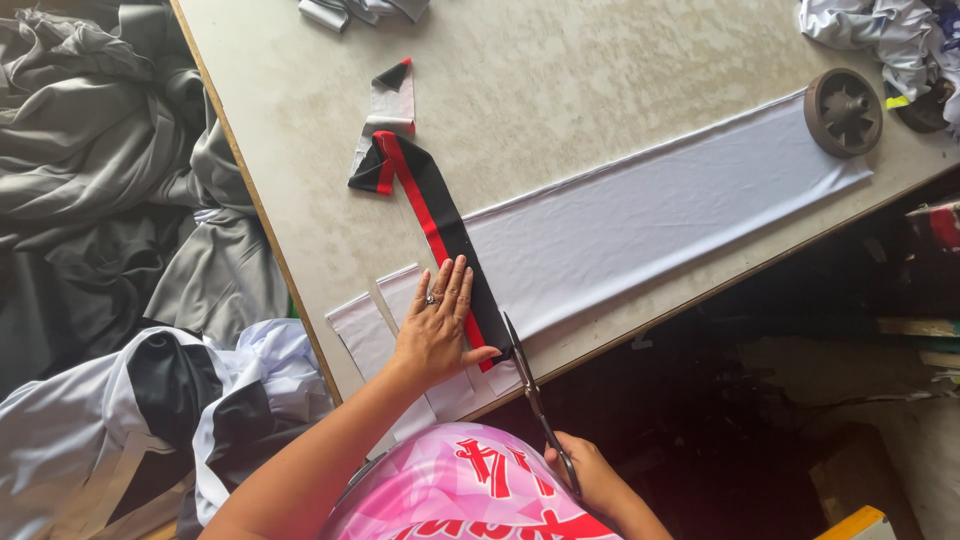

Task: Cutting strips of fabric using large scissors on a work table in a production environment.

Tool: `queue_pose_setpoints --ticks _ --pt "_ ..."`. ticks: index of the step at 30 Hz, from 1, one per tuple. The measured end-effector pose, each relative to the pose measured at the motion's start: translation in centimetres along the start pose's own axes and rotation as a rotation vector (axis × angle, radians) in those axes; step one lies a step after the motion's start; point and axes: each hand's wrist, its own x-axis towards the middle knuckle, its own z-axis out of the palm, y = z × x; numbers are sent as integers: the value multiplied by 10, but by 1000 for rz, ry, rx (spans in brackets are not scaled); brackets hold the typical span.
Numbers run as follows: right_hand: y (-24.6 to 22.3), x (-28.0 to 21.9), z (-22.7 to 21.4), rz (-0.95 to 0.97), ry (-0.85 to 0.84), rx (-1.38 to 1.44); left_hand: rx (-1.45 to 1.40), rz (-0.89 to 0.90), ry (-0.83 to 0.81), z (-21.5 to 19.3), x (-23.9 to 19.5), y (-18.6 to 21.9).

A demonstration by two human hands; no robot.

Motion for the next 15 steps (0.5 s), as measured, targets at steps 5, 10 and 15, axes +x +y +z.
queue_pose_setpoints --ticks 5,10,15 --pt "39 17 1 -79 57 -110 -21 2 14 0 0 0" --pt "42 16 1 -89 131 -196 -18 -3 9 1 -1 1" --pt "23 16 -7 52 8 19 15 -6 11 1 -1 0"
